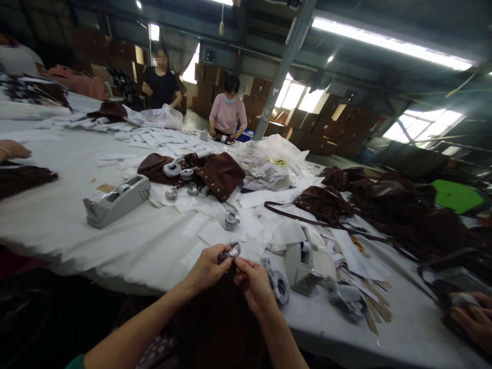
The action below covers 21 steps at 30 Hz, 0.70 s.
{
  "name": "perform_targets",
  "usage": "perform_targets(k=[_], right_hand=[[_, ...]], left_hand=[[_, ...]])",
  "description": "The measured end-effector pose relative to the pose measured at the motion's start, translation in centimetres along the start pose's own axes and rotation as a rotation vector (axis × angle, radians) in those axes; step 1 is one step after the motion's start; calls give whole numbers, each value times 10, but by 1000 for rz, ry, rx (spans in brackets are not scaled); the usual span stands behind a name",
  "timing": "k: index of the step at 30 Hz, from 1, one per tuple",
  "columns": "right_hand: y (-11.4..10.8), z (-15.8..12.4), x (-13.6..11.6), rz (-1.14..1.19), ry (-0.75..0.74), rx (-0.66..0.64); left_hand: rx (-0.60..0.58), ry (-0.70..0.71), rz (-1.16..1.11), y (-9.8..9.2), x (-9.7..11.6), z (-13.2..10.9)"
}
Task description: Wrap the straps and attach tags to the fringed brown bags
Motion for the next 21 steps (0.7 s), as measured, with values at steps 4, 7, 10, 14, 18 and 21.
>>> perform_targets(k=[4,7,10,14,18,21], right_hand=[[0,0,0,51,-27,30],[4,4,0,-66,-93,15],[11,12,-1,-272,-180,-8],[15,26,-5,-392,-231,-93],[16,36,-13,-460,-226,-248],[19,36,-19,-515,-263,-273]], left_hand=[[-42,-54,-83,-2,1,-1],[-117,-123,-264,-4,1,0],[-197,-194,-484,-7,1,4],[-195,-261,-652,-13,-7,8],[-185,-288,-719,-17,-16,8],[-171,-263,-706,-19,-17,8]])
Point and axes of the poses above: each hand's wrist, its own z-axis towards the middle knuckle, its own y-axis out of the palm, x = y × z, the point moved 3 cm from there along z, towards the middle knuckle, and after that the axes turned 8 degrees about -x, right-handed, at the moved point
